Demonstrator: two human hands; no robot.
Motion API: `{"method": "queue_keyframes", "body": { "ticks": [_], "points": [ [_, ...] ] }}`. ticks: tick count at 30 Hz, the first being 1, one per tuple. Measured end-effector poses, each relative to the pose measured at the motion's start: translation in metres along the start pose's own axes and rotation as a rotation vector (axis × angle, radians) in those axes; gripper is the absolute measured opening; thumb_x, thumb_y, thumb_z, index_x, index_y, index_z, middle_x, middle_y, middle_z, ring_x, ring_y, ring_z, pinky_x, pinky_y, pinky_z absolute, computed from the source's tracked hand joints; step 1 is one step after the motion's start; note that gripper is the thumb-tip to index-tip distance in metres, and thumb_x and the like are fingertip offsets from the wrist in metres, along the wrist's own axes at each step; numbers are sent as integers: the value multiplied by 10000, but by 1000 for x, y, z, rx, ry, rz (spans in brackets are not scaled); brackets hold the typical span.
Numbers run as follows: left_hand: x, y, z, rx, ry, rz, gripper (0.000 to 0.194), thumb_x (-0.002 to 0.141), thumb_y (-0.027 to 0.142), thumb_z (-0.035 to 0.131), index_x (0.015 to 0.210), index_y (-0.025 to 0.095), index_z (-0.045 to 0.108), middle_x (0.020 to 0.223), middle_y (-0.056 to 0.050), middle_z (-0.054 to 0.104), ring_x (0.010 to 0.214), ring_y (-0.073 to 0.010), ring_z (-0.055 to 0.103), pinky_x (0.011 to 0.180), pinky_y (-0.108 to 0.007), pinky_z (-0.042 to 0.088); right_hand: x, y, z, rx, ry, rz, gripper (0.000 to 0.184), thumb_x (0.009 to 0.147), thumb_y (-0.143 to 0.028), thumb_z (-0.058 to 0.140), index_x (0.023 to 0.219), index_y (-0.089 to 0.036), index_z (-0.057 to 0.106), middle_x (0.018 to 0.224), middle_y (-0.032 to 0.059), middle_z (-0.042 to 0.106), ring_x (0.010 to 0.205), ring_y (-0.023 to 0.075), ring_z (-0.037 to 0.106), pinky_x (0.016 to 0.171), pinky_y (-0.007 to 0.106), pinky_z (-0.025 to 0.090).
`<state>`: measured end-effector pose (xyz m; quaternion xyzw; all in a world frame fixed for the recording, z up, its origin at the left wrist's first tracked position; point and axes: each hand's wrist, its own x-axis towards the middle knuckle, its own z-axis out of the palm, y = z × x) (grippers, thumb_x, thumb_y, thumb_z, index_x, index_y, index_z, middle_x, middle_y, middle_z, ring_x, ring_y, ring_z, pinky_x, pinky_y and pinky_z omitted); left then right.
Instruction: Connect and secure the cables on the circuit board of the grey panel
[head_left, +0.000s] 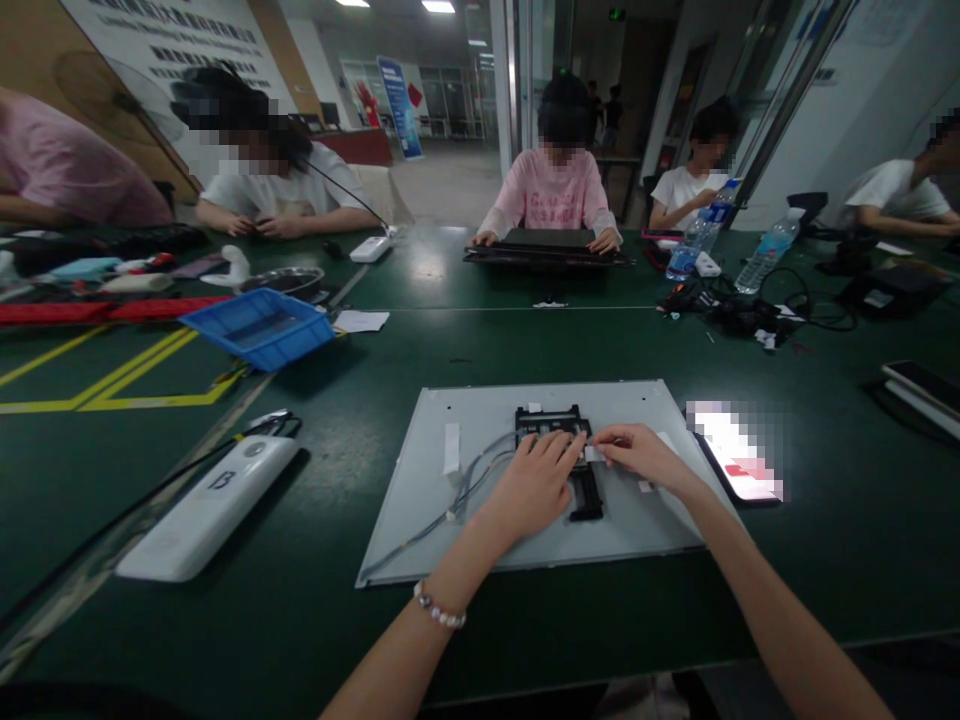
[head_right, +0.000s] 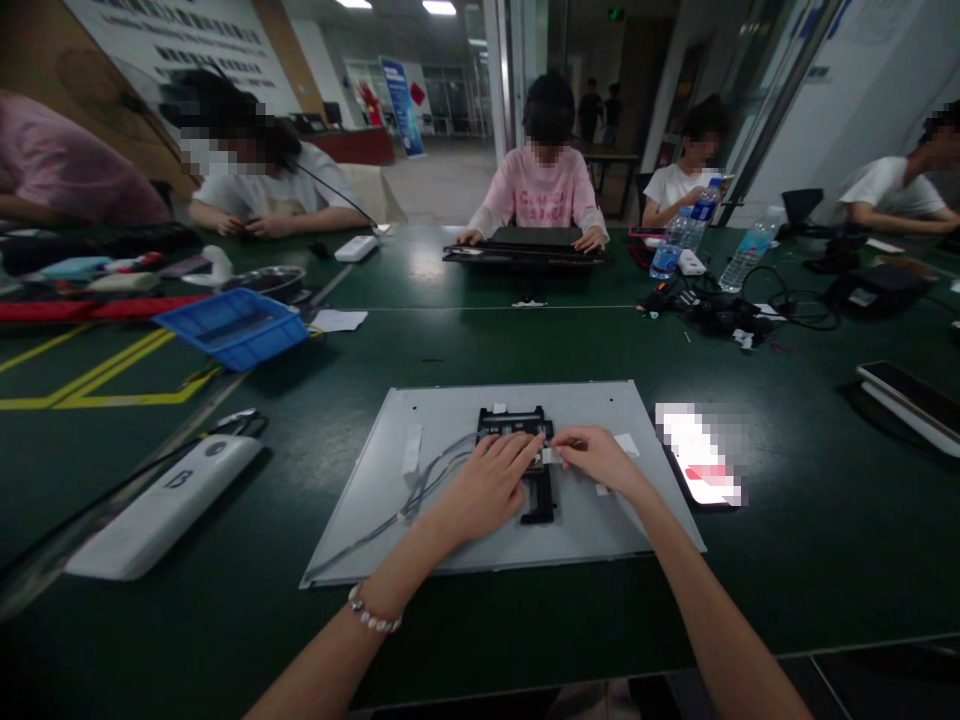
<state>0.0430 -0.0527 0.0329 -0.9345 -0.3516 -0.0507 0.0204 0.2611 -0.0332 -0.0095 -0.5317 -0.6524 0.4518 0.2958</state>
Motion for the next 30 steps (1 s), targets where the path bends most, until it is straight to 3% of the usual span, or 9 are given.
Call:
{"method": "queue_keyframes", "body": {
  "ticks": [4, 12, 24, 30],
  "points": [
    [1, 0, 0, 1, 10, 14, 569, 861, 218, 410, 1408, 177, 259, 1349, -106, 427, 1250, -248, 363, 1021, -412, 267, 1, 0, 4, 23, 29, -28, 201, 767, -286, 558, 883, -158, 659, 726, 20, 658, 598, 124, 593, 598, 244, 469],
    [2, 1, 0, 31, 16, 38, 437, 844, 210, 460, 1277, 259, 432, 1339, -90, 419, 1253, -271, 354, 997, -434, 284, 0, -4, 8, 44, 67, -11, 152, 730, -275, 610, 848, -181, 632, 754, 18, 665, 586, 133, 622, 592, 258, 505],
    [3, 2, 0, 21, 20, 36, 447, 851, 205, 433, 1296, 248, 419, 1336, -93, 424, 1257, -270, 352, 995, -431, 287, -2, -9, 9, -203, 140, -137, 126, 702, -114, 570, 761, -180, 660, 870, 28, 619, 635, 111, 583, 637, 242, 487],
    [3, 2, 0, 22, 19, 31, 470, 844, 202, 442, 1309, 254, 410, 1339, -86, 424, 1263, -265, 353, 1012, -430, 277, -1, -6, 7, -182, 125, -150, 107, 729, -143, 573, 782, -178, 660, 878, 30, 617, 616, 105, 582, 617, 239, 488]
  ]
}}
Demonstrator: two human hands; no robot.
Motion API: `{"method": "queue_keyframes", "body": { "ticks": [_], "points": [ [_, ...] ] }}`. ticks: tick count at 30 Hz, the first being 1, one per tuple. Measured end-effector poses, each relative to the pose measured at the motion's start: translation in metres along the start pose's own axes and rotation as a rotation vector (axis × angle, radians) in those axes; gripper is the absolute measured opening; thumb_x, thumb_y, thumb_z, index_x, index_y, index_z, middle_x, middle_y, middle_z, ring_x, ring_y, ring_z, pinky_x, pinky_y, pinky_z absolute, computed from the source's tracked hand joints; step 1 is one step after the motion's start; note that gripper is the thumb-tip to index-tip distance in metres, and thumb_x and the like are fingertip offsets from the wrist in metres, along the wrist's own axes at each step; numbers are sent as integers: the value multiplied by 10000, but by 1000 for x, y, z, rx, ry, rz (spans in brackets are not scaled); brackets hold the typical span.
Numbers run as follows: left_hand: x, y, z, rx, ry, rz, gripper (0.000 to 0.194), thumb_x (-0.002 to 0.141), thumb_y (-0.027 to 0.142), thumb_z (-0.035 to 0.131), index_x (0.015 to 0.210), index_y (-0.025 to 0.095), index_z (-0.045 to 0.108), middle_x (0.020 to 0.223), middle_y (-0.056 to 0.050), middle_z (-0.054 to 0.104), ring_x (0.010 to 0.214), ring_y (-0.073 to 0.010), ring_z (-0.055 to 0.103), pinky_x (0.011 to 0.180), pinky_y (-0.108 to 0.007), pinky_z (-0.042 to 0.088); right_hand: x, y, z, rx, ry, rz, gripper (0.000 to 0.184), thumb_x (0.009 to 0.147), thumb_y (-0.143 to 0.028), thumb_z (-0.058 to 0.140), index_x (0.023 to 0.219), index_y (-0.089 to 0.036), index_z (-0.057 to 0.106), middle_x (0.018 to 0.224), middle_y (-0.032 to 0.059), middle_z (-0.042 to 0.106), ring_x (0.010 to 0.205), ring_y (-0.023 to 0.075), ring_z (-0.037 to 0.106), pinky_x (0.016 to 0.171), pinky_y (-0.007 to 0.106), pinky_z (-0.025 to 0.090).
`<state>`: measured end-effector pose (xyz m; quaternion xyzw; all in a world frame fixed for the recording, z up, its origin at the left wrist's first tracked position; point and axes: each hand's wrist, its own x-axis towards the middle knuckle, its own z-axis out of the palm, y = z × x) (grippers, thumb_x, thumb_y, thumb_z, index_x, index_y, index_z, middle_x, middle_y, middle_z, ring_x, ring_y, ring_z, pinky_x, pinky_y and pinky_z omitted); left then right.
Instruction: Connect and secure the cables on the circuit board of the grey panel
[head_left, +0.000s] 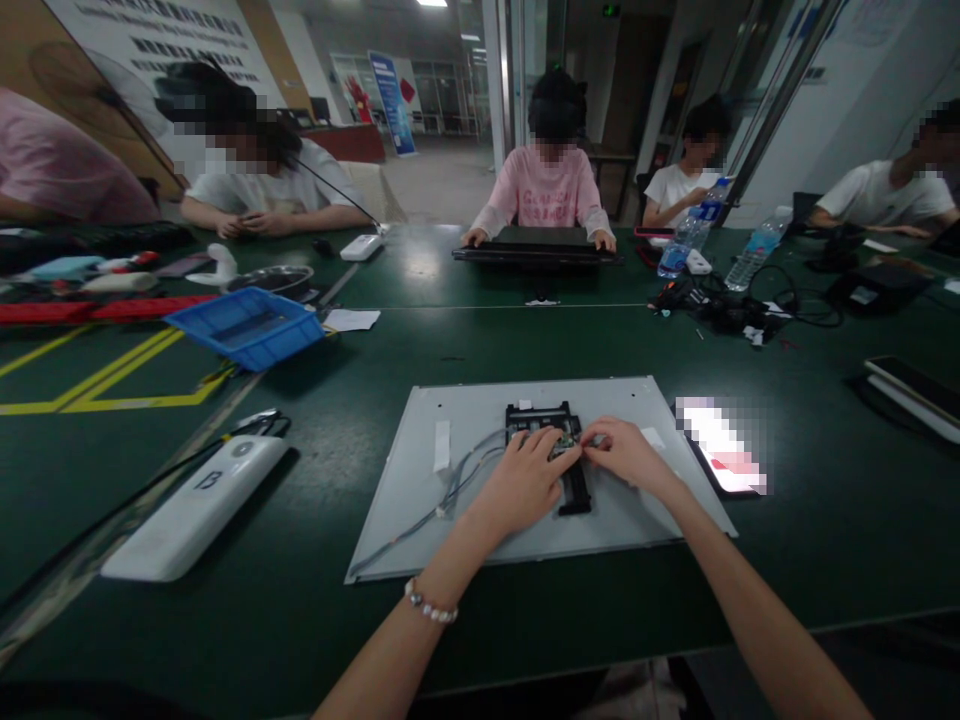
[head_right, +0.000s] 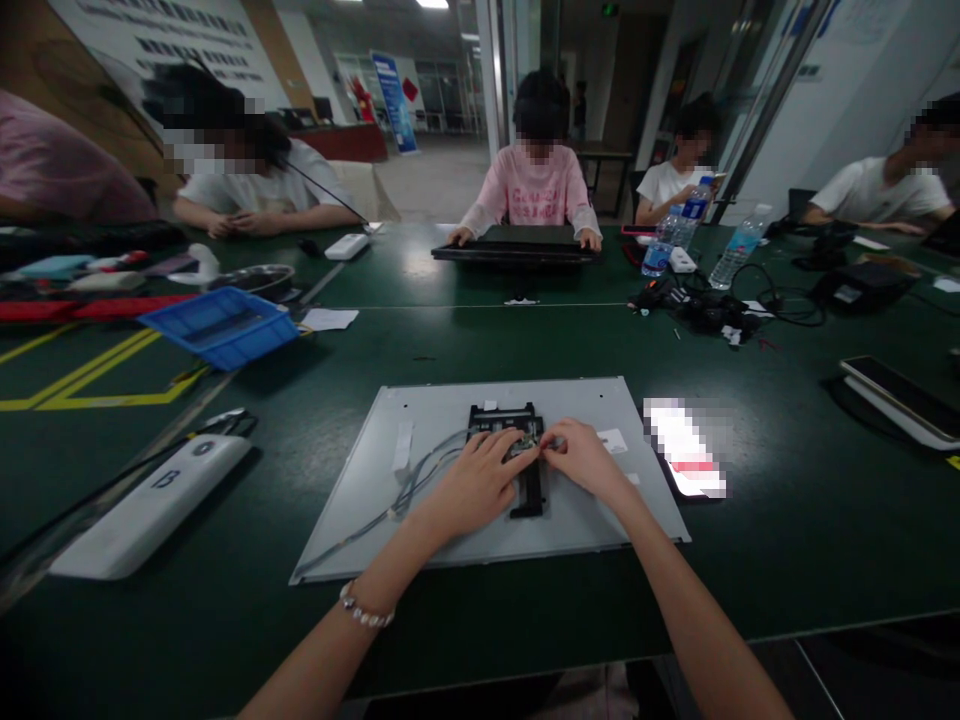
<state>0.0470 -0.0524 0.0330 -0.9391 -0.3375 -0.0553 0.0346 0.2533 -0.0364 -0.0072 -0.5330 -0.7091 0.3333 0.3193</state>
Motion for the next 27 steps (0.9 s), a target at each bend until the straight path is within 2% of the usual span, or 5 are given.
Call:
{"method": "queue_keyframes", "body": {
  "ticks": [5, 12, 18, 23, 27],
  "points": [
    [2, 0, 2, 16, -11, -20, 525, 846, 197, 429, 1361, 253, 346, 1358, -84, 415, 1268, -261, 356, 1020, -426, 273, 0, 2, -2, 74, -23, 50, 104, 746, -175, 573, 815, -177, 650, 898, 29, 630, 559, 96, 593, 573, 237, 490],
    [2, 0, 2, 12, -23, -27, 574, 860, 213, 367, 1418, 157, 244, 1376, -114, 414, 1269, -252, 357, 1028, -409, 264, -1, -3, -10, 50, -5, 68, 92, 756, -175, 561, 792, -174, 645, 884, 31, 641, 558, 98, 602, 547, 225, 474],
    [2, 0, 2, 24, -29, -33, 587, 870, 218, 350, 1434, 148, 206, 1374, -112, 420, 1274, -243, 351, 1034, -402, 256, -1, -5, -17, -59, 24, 25, 120, 750, -165, 574, 819, -187, 669, 883, 28, 649, 638, 113, 596, 656, 254, 484],
    [2, 0, 4, 24, -21, -34, 585, 864, 218, 356, 1429, 148, 224, 1373, -114, 422, 1273, -252, 352, 1034, -412, 253, -2, -6, -18, -67, -2, 0, 153, 739, -141, 583, 850, -198, 672, 909, 37, 659, 762, 148, 613, 730, 277, 497],
    [2, 0, 4, 12, -14, -45, 612, 862, 210, 355, 1444, 146, 178, 1378, -113, 420, 1276, -247, 350, 1038, -410, 249, -2, -9, -18, -46, -26, 22, 183, 740, -169, 604, 908, -200, 670, 979, 49, 643, 723, 139, 616, 720, 287, 513]
  ]
}}
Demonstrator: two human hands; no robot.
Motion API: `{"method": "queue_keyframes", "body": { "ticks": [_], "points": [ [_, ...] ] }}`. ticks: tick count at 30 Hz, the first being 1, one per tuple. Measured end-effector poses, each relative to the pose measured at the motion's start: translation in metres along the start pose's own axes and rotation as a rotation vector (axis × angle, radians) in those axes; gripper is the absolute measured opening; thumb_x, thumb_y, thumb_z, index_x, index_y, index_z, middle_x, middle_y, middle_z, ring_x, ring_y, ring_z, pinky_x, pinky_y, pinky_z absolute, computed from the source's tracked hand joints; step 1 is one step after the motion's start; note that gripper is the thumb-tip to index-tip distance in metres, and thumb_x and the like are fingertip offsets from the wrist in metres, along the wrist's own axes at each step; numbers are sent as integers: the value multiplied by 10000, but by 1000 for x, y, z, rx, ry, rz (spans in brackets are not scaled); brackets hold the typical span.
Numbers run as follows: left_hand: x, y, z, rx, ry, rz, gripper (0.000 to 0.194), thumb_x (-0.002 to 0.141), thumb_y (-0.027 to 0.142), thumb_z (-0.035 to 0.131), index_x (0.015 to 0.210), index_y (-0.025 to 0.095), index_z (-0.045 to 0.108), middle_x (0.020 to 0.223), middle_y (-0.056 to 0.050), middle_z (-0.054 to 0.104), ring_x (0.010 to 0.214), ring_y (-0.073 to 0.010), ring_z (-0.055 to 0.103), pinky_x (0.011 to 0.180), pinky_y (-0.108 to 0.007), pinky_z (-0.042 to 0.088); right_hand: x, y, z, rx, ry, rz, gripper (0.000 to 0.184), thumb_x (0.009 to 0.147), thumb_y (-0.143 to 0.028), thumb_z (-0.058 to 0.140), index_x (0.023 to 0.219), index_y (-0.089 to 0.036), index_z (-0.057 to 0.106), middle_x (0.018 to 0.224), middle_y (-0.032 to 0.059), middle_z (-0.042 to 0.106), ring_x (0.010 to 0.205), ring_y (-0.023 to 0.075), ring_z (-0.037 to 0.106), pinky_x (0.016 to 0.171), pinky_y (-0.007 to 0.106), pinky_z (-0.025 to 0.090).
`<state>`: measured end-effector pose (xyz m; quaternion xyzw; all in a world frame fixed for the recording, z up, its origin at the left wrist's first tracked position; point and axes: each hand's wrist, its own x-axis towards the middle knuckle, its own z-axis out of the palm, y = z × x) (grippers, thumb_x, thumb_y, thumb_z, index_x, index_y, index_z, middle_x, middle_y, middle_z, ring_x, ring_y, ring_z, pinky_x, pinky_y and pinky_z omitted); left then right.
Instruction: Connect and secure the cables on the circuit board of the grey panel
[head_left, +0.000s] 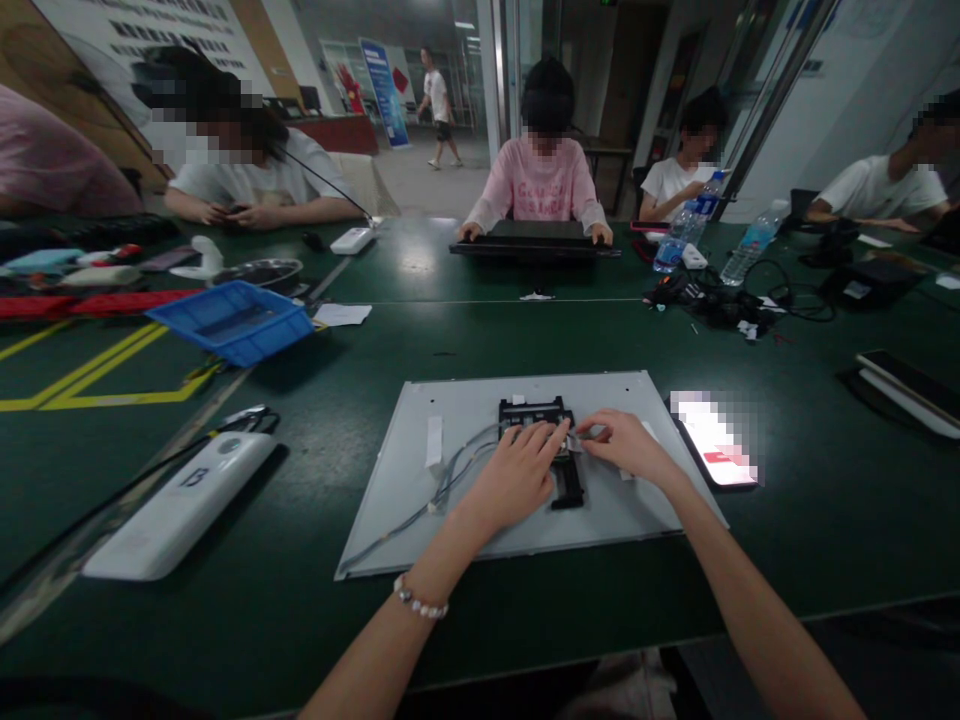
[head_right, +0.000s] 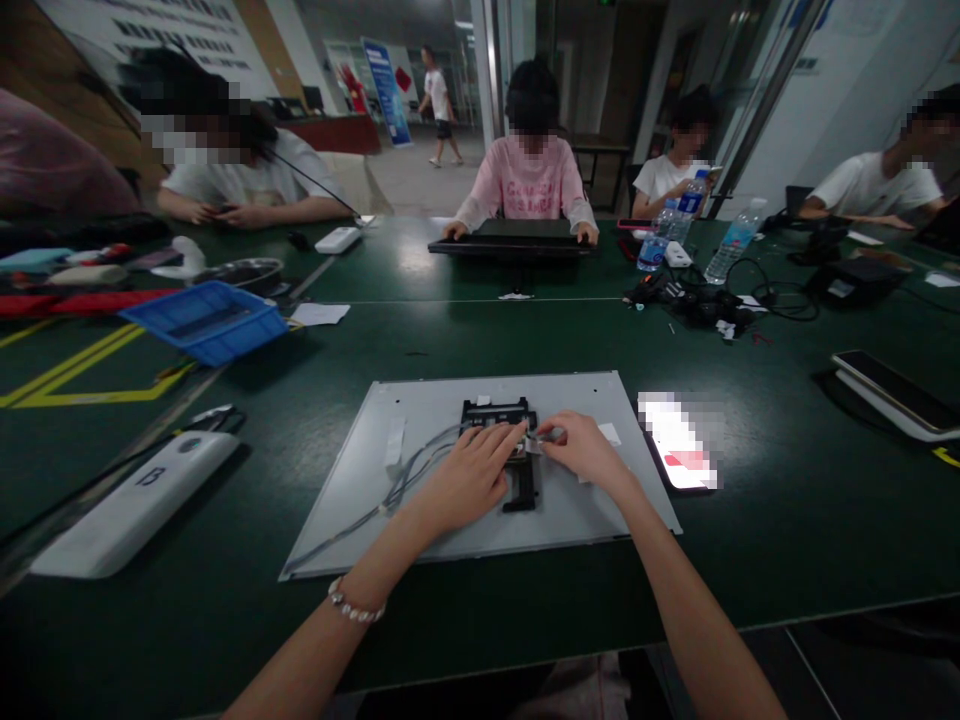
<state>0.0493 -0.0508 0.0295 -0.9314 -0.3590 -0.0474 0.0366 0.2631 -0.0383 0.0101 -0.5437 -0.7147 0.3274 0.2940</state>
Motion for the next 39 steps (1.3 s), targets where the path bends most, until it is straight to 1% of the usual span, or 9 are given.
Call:
{"method": "queue_keyframes", "body": {
  "ticks": [6, 12, 20, 23, 26, 29, 32, 35, 39],
  "points": [
    [0, 1, 0, -2, -8, -2, 631, 859, 204, 359, 1451, 140, 149, 1383, -113, 416, 1276, -244, 350, 1037, -398, 251, -2, -5, 0, -40, -15, -19, 194, 739, -195, 623, 927, -184, 670, 970, 58, 619, 659, 118, 593, 676, 272, 496],
    [-1, 1, -2, -2, -6, 1, 625, 860, 201, 365, 1447, 147, 161, 1380, -107, 420, 1273, -237, 355, 1032, -391, 256, -3, -2, 0, -73, -83, -24, 292, 699, -190, 670, 990, -172, 650, 1000, 55, 585, 622, 97, 574, 642, 260, 470],
    [0, 1, 0, 8, -3, 13, 621, 866, 206, 354, 1450, 149, 152, 1368, -114, 434, 1267, -248, 364, 1021, -399, 262, -4, -6, 2, -144, -55, -50, 163, 740, -192, 634, 900, -183, 664, 919, 39, 589, 619, 100, 551, 658, 265, 451],
    [0, 1, 1, 20, -6, 15, 618, 873, 210, 346, 1452, 141, 141, 1373, -116, 428, 1269, -250, 361, 1021, -403, 266, -4, -7, 1, -141, -33, -54, 101, 743, -182, 618, 836, -183, 657, 901, 35, 609, 622, 106, 562, 654, 261, 452],
    [-1, 1, 1, 20, -7, 16, 624, 879, 214, 344, 1457, 142, 120, 1382, -116, 419, 1271, -248, 358, 1026, -407, 264, -3, -3, -2, -131, 2, -33, 60, 757, -185, 596, 792, -191, 644, 809, 20, 644, 663, 132, 592, 653, 257, 448],
    [-1, 1, 1, 12, -8, 19, 624, 883, 210, 338, 1460, 146, 109, 1386, -114, 413, 1275, -246, 355, 1031, -409, 260, -3, 5, -8, -165, 64, 41, 65, 773, -231, 585, 774, -195, 640, 736, 16, 659, 657, 149, 603, 620, 255, 434],
    [-1, 1, 1, 7, -9, 13, 624, 884, 216, 344, 1460, 152, 111, 1386, -108, 414, 1275, -246, 354, 1037, -409, 253, -3, 16, -15, -279, 122, 126, 94, 774, -266, 583, 762, -197, 645, 714, 30, 658, 635, 160, 595, 590, 263, 411],
    [-1, 2, 2, 8, -17, 15, 631, 883, 215, 348, 1461, 153, 102, 1385, -103, 415, 1274, -241, 354, 1039, -401, 253, -4, 26, -21, -384, 166, 151, 104, 777, -258, 573, 770, -193, 654, 755, 57, 651, 670, 172, 588, 608, 273, 402],
    [-1, 2, 2, 2, -11, 19, 628, 885, 212, 347, 1460, 159, 100, 1385, -104, 413, 1275, -242, 351, 1044, -413, 246, -5, 36, -25, -442, 208, 123, 131, 788, -260, 564, 820, -178, 662, 866, 85, 626, 725, 173, 581, 669, 286, 411]
  ]
}}
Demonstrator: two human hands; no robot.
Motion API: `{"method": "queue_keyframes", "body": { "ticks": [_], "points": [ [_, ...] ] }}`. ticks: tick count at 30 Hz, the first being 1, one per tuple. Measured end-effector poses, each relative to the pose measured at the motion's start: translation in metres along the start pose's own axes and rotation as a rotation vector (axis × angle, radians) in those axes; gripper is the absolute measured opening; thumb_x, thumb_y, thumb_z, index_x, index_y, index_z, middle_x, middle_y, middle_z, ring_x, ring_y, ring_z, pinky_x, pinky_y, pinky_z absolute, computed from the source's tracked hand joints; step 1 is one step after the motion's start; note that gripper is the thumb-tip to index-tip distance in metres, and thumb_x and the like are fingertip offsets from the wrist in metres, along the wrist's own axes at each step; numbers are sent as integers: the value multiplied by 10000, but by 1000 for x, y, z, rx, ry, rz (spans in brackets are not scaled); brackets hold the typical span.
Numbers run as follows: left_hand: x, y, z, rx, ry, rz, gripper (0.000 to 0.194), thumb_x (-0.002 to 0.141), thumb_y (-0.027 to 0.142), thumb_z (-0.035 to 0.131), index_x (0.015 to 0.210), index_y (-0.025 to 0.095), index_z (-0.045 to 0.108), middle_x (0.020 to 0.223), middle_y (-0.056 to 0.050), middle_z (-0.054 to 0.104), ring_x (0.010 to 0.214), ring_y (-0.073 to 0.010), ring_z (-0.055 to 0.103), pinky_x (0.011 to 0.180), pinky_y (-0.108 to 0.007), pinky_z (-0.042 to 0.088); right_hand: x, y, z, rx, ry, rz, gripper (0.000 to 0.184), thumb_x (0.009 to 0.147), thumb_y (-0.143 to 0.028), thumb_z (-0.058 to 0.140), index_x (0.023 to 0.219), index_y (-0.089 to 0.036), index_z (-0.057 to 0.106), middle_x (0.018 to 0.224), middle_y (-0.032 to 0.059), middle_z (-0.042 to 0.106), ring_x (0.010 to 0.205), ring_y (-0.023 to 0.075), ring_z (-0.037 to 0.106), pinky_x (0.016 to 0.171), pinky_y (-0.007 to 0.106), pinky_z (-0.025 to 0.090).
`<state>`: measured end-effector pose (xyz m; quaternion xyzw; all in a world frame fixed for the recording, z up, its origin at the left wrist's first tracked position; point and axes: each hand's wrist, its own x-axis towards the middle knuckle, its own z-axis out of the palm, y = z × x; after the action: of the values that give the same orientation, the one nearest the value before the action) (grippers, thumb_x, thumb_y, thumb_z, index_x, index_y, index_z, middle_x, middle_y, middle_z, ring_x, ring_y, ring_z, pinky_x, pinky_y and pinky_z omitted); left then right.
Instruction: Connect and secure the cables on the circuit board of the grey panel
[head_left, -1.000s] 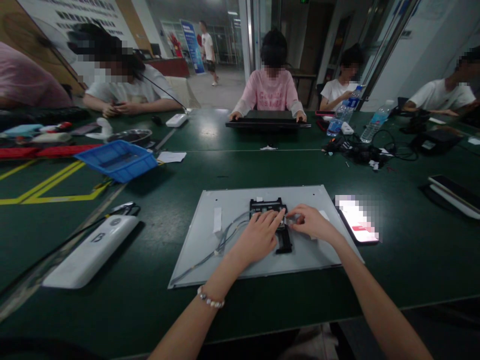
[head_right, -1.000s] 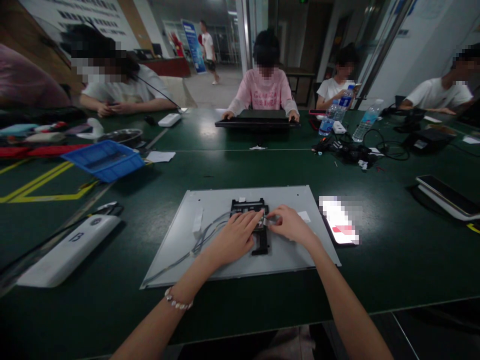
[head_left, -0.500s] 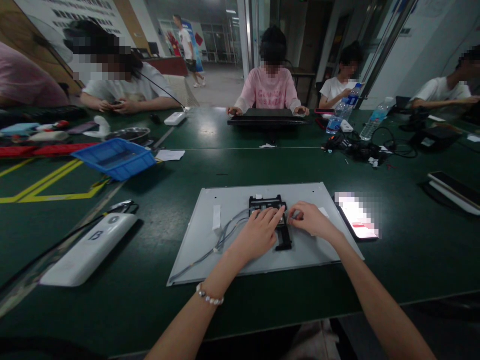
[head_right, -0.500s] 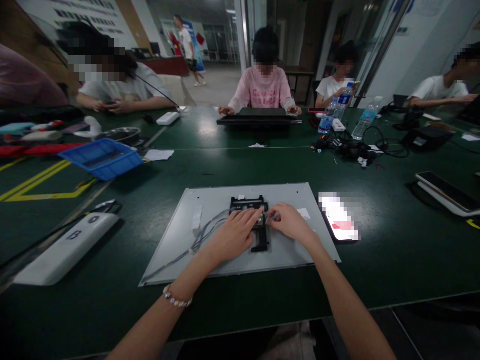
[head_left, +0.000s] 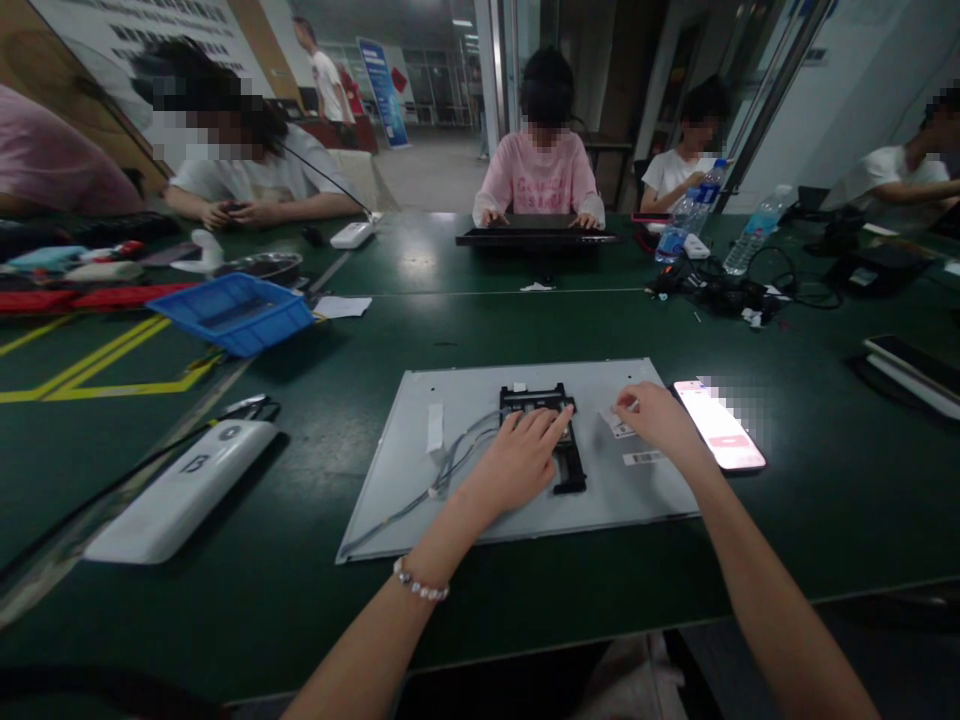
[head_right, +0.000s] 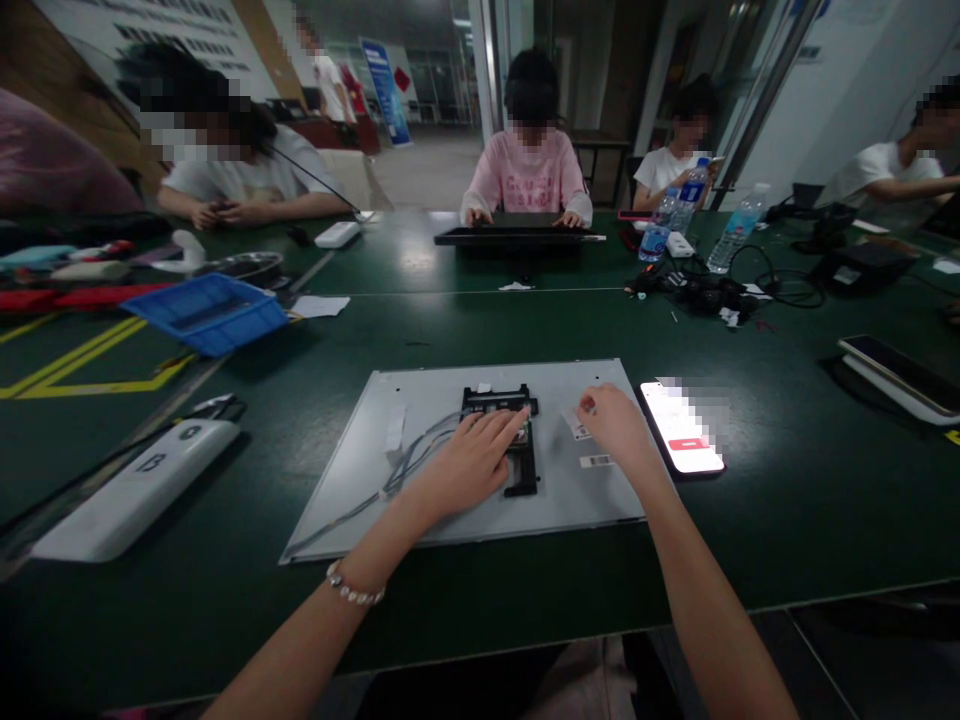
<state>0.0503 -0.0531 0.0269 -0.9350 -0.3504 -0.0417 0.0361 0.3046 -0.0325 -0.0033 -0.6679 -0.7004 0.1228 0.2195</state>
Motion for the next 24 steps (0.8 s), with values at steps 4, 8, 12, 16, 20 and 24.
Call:
{"method": "queue_keyframes", "body": {
  "ticks": [4, 8, 12, 16, 20, 24],
  "points": [
    [0, 0, 2, -20, 14, 2, 617, 890, 215, 344, 1460, 176, 111, 1381, -100, 413, 1266, -245, 361, 1056, -437, 232, 1, 6, 2, -14, -8, -9, 163, 803, -269, 542, 860, -178, 665, 892, 81, 614, 715, 162, 579, 679, 285, 418],
    [1, 0, 3, -26, 12, 3, 608, 893, 220, 346, 1459, 182, 127, 1380, -93, 412, 1263, -240, 360, 1060, -431, 237, 2, 4, 3, 20, -37, -34, 178, 771, -229, 569, 906, -176, 671, 907, 86, 620, 728, 169, 589, 681, 285, 425],
    [2, -1, 3, -22, 8, 5, 606, 894, 220, 346, 1459, 171, 131, 1375, -97, 415, 1261, -240, 360, 1054, -422, 250, 1, -2, 3, 78, -55, -84, 255, 735, -209, 592, 975, -164, 664, 940, 93, 616, 755, 180, 595, 703, 302, 436],
    [2, 0, 0, -32, 13, 14, 609, 891, 210, 346, 1459, 165, 133, 1371, -101, 419, 1252, -244, 371, 1033, -415, 278, 0, -4, 3, 99, -63, -110, 197, 730, -187, 579, 907, -159, 661, 931, 89, 612, 750, 169, 595, 701, 298, 442],
    [2, 1, -3, -40, 13, 21, 612, 878, 182, 344, 1457, 164, 144, 1373, -102, 420, 1256, -244, 367, 1023, -411, 287, 2, -3, 3, 57, -71, -96, 123, 746, -163, 555, 821, -171, 651, 831, 65, 634, 721, 168, 590, 683, 297, 433],
    [2, 2, -3, -21, -7, 9, 609, 882, 185, 340, 1457, 157, 139, 1383, -103, 411, 1263, -243, 360, 1040, -415, 269, 3, -1, 1, 53, -85, -28, 140, 784, -165, 532, 839, -190, 658, 800, 50, 658, 722, 166, 599, 679, 287, 429]
  ]
}}
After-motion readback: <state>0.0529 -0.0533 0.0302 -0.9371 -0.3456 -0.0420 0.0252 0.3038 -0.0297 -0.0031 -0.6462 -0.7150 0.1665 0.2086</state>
